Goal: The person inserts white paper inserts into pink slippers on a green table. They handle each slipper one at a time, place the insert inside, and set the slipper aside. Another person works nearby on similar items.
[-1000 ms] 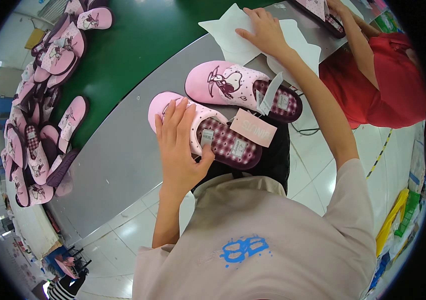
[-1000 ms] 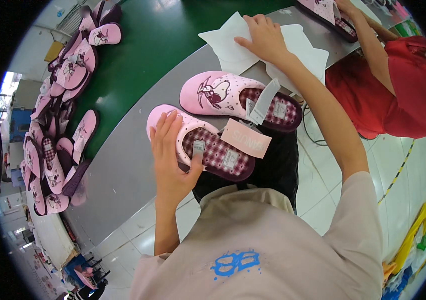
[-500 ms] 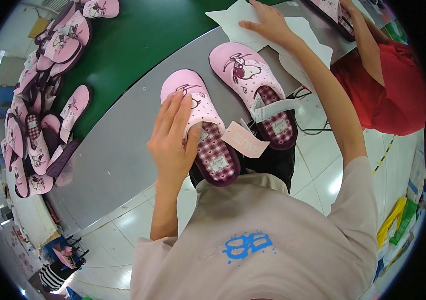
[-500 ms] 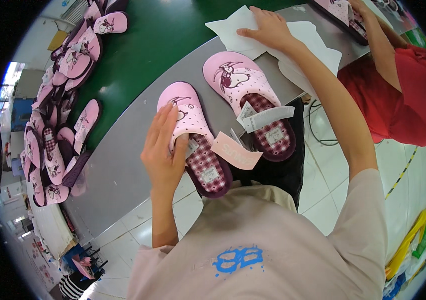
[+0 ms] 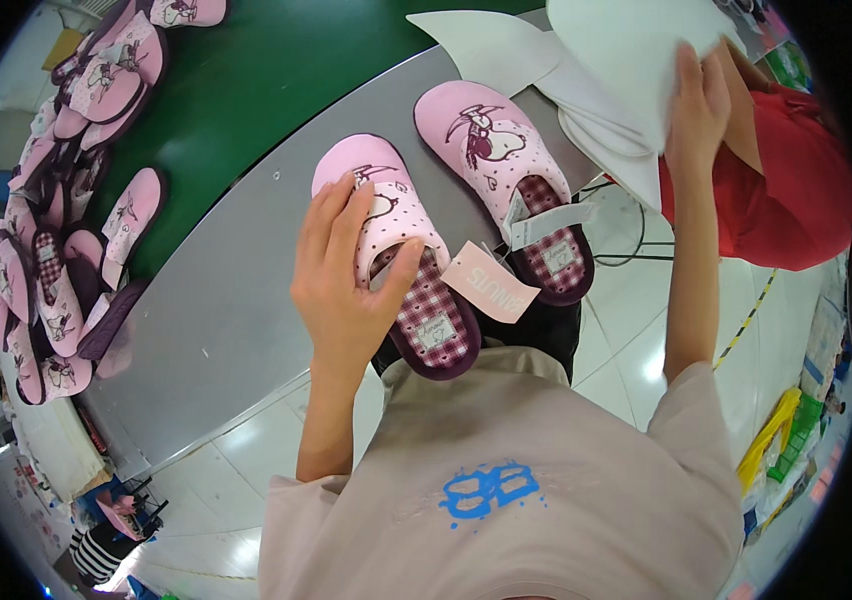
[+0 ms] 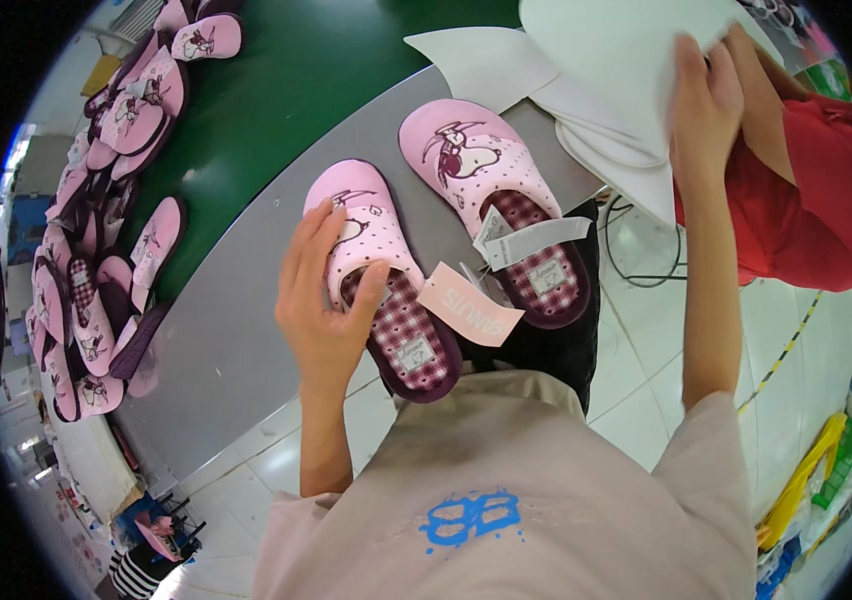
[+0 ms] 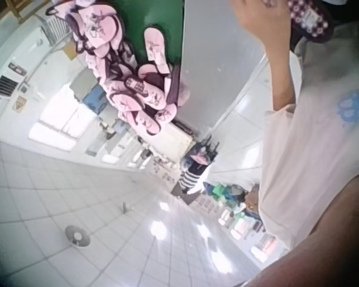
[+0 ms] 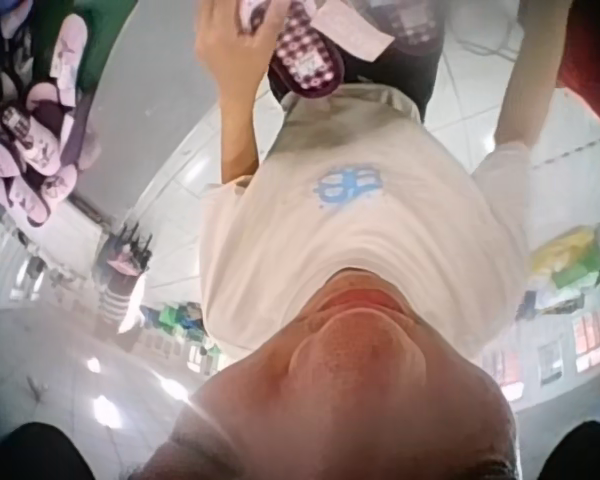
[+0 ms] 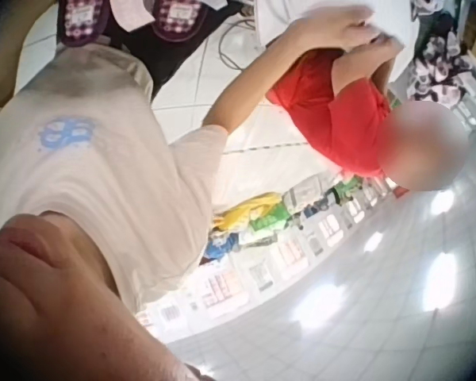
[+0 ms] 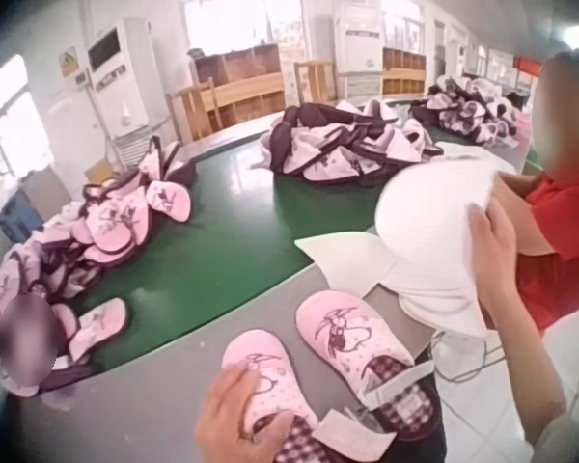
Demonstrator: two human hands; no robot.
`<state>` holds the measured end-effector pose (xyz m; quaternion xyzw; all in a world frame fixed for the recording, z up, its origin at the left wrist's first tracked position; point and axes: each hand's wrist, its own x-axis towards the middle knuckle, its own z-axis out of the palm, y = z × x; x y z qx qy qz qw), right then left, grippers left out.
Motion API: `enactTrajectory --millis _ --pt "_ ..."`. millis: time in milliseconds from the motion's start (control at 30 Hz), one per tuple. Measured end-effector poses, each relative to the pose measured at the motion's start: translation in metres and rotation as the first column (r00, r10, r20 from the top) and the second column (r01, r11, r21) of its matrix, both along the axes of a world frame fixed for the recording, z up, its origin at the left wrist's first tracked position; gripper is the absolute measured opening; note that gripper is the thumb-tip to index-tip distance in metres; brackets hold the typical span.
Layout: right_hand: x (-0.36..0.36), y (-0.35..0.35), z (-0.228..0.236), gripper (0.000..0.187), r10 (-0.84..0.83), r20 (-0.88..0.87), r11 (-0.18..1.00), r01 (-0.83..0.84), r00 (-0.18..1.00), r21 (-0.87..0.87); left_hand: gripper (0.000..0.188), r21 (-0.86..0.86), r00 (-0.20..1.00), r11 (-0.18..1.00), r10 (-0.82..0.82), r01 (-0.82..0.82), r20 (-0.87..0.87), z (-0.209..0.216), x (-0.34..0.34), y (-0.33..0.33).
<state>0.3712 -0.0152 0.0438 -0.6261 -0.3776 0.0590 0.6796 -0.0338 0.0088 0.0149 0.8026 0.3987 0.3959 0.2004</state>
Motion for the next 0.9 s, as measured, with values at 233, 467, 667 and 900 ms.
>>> enactTrajectory --millis 233,467,667,900 --pt "-0.106 -0.117 -0.032 0.036 -0.052 -0.236 0.995 0.031 0.97 -0.092 0.071 0.013 0.981 1.0 0.003 -0.001 -0.196 0.013 0.017 -0.006" --pt "-0.131 -0.191 -0.053 0.038 0.209 -0.49 0.965 -0.259 0.847 -0.036 0.067 0.136 0.967 0.966 -0.197 0.22 -0.163 -0.001 0.008 -0.001" --pt "-0.153 -0.148 -0.013 0.033 0.516 -0.213 0.796 -0.556 0.83 -0.24 0.064 0.056 0.977 0.993 -0.094 0.106 -0.192 0.013 0.024 -0.009" --pt "-0.15 -0.126 -0.021 0.032 0.29 -0.026 0.932 -0.289 0.957 -0.22 0.06 0.167 0.993 0.985 0.067 -0.051 -0.092 -0.01 0.039 -0.001"
